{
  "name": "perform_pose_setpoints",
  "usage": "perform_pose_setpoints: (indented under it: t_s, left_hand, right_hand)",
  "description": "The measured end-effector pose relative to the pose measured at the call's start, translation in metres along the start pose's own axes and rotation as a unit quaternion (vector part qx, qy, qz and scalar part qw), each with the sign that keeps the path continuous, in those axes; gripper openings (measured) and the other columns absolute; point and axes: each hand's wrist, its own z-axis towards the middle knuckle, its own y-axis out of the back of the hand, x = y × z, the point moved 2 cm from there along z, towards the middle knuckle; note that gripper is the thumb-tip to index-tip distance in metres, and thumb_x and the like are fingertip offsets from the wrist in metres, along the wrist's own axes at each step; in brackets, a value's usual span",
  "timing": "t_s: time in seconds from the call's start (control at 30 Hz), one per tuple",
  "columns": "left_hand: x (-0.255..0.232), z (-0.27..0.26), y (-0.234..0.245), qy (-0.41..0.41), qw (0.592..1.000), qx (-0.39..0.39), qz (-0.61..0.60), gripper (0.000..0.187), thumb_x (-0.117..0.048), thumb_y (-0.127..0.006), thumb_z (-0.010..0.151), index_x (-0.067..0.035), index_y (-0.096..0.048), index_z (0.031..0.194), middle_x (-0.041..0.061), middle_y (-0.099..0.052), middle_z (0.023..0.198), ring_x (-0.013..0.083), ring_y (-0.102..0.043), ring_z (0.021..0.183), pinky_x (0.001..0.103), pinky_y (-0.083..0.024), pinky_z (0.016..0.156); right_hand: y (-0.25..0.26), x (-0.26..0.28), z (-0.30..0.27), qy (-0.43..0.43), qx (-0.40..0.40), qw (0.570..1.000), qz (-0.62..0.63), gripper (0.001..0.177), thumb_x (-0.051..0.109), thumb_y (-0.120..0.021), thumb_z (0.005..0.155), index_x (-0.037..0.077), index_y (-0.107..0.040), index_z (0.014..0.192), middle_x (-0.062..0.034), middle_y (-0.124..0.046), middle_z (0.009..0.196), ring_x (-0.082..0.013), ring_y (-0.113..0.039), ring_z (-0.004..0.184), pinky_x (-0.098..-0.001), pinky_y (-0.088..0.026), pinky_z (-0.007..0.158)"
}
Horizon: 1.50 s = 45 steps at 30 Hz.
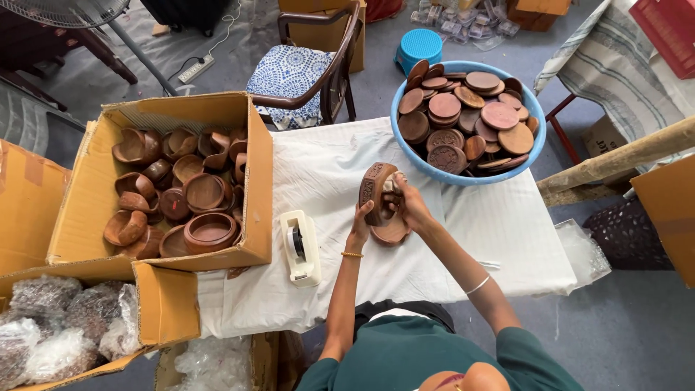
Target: The person sorts through a blue basin of small wooden discs and a cardboard box of wooden bowls. They pick up a wooden bowl and wipe its surface with a cloth, then place it on the table.
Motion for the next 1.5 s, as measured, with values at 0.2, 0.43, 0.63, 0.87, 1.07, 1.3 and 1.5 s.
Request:
perform_pose_setpoints:
  t_s: [0.2,0.43,0.63,0.87,1.07,1.3,1.5]
  left_hand:
    - [-0.022,-0.006,-0.019,0.012,0.988,-0.029,-0.149,0.082,-0.055,-0.075,0.085,0.001,-0.053,0.141,0.011,-0.062,0.135,0.0224,-0.06,0.124,0.037,-0.05,0.108]
    - [0.055,-0.01,0.047,-0.002,0.972,0.047,-0.232,0.064,-0.048,-0.064,0.095,0.005,-0.052,0.129,0.018,-0.063,0.124,0.0293,-0.061,0.112,0.045,-0.051,0.103]
    - [-0.005,-0.008,-0.001,0.014,0.974,0.018,-0.226,0.072,-0.056,-0.07,0.092,-0.003,-0.055,0.139,0.012,-0.064,0.126,0.0272,-0.065,0.113,0.044,-0.054,0.1]
    - [-0.04,-0.018,-0.039,0.072,0.981,-0.011,-0.178,0.081,-0.057,-0.07,0.084,-0.005,-0.051,0.144,0.011,-0.062,0.137,0.0248,-0.062,0.122,0.041,-0.052,0.104]
    - [-0.002,-0.008,0.009,0.089,0.988,-0.01,-0.127,0.074,-0.049,-0.072,0.09,0.003,-0.055,0.139,0.014,-0.064,0.129,0.0268,-0.062,0.117,0.04,-0.053,0.101]
    - [0.035,0.005,0.044,0.034,0.969,0.119,-0.216,0.059,-0.045,-0.068,0.107,0.012,-0.054,0.117,0.022,-0.065,0.116,0.0316,-0.063,0.107,0.045,-0.053,0.101]
    - [-0.029,-0.015,-0.019,0.068,0.98,0.01,-0.185,0.074,-0.053,-0.075,0.087,-0.002,-0.058,0.137,0.01,-0.067,0.128,0.023,-0.064,0.116,0.039,-0.053,0.101]
  right_hand:
    - [-0.018,0.019,-0.049,0.251,-0.069,0.869,-0.42,0.029,0.032,-0.072,0.098,0.005,-0.074,0.109,-0.0073,-0.073,0.092,-0.0177,-0.067,0.082,-0.0278,-0.054,0.068]
    - [-0.044,0.012,-0.086,0.353,0.019,0.683,-0.639,0.054,0.027,-0.069,0.092,0.011,-0.06,0.143,-0.0183,-0.07,0.122,-0.0334,-0.065,0.111,-0.0404,-0.052,0.095]
    - [-0.046,0.003,-0.079,0.242,0.179,0.708,-0.638,0.084,0.064,-0.038,0.102,0.002,-0.035,0.158,-0.0296,-0.036,0.158,-0.0429,-0.032,0.147,-0.0515,-0.025,0.119]
    - [-0.041,0.006,-0.051,0.356,0.077,0.457,-0.811,0.13,0.094,-0.032,0.08,-0.011,-0.031,0.156,-0.0318,-0.029,0.163,-0.0446,-0.021,0.155,-0.059,-0.009,0.125]
    - [-0.05,0.007,-0.062,0.207,0.014,0.389,-0.898,0.124,0.099,-0.04,0.068,-0.01,-0.06,0.126,-0.0237,-0.06,0.133,-0.0318,-0.054,0.129,-0.0483,-0.031,0.115]
    - [-0.049,0.016,-0.071,0.164,0.133,0.59,-0.779,0.099,0.086,-0.031,0.085,-0.002,-0.068,0.113,-0.0147,-0.068,0.105,-0.029,-0.063,0.106,-0.0396,-0.041,0.102]
    - [-0.047,0.019,-0.057,0.33,0.146,0.777,-0.517,0.07,0.055,-0.028,0.111,-0.005,-0.057,0.131,-0.023,-0.052,0.142,-0.0394,-0.053,0.131,-0.0482,-0.042,0.11]
